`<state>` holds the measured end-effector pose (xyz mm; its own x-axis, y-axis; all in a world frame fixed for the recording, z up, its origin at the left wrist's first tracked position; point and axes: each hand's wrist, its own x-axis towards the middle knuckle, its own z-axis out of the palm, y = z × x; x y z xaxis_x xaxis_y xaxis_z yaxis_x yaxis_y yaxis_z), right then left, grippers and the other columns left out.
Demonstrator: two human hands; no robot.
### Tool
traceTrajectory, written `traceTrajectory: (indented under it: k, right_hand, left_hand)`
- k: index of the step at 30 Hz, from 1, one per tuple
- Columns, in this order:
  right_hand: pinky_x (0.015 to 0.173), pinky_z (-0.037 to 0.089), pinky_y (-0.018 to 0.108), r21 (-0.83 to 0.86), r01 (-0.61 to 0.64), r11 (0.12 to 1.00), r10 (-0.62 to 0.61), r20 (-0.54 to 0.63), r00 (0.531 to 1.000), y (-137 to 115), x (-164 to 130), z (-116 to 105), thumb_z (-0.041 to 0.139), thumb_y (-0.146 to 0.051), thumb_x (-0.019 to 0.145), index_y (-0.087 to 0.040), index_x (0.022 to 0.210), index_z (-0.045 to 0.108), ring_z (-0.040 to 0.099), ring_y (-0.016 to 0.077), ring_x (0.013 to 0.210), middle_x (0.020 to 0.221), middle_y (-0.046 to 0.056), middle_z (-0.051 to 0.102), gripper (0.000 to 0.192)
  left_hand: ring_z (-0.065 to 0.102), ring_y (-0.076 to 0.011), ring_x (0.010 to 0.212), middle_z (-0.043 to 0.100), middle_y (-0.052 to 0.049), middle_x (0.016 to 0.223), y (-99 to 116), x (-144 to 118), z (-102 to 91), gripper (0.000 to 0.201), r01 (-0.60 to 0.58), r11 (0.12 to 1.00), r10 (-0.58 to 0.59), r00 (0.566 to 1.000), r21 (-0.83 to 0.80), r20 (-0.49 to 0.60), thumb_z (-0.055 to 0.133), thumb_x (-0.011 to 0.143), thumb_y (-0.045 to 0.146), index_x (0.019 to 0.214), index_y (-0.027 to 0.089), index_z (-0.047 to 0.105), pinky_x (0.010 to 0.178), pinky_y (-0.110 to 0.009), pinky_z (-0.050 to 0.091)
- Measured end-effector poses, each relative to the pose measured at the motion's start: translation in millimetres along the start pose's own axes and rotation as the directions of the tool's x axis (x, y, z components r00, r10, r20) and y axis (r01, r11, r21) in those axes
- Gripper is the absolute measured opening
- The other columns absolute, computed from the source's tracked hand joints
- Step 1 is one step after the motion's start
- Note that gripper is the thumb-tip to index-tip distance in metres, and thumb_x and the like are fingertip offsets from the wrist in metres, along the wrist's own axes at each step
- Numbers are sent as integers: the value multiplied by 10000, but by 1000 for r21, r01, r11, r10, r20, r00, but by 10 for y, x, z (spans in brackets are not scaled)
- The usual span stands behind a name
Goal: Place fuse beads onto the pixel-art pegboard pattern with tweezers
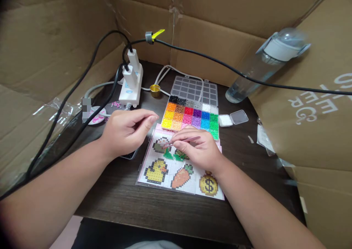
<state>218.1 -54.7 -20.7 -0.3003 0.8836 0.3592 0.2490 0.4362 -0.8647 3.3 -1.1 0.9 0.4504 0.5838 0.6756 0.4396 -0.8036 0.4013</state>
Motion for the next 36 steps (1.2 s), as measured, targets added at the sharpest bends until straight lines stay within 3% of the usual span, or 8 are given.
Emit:
traceTrajectory:
  k: [8, 22, 31, 36]
  right_hand:
    - [679, 536, 312, 59, -78, 995, 73, 77, 994, 82, -2, -19, 677, -191, 821, -236, 895, 767, 661, 169, 759, 816, 47, 741, 125]
    - [661, 524, 310, 40, -78, 996, 74, 102, 992, 115, -13, -8, 685, -236, 818, -220, 887, 768, 653, 163, 725, 791, 56, 737, 110]
    - [640, 520, 307, 32, -130, 991, 126, 96, 987, 99, -18, 0, 675, -242, 825, -215, 871, 767, 640, 157, 709, 768, 52, 726, 107]
    - [608, 508, 277, 105, -153, 983, 151, 27, 988, 89, -7, -18, 683, -229, 822, -230, 865, 767, 639, 139, 684, 763, 34, 717, 95]
  left_hand:
    - [494, -32, 489, 636, 24, 609, 4, 0, 10, 133, 7, 1000, -7, 1000, -7, 5, 552, 850, 144, 811, 116, 676, 492, -165, 352]
    - [504, -41, 496, 626, 22, 596, 8, -2, 2, 141, 11, 1000, -11, 1000, -12, 8, 547, 857, 156, 810, 122, 675, 498, -174, 362]
    - [493, -46, 481, 632, 26, 601, 14, -3, -1, 153, 28, 1000, -28, 999, -1, 25, 533, 865, 173, 806, 138, 670, 491, -181, 364]
    - [512, -49, 496, 635, 25, 603, 14, 6, -10, 146, 29, 1000, -29, 999, 2, 21, 535, 862, 165, 817, 138, 672, 498, -181, 369]
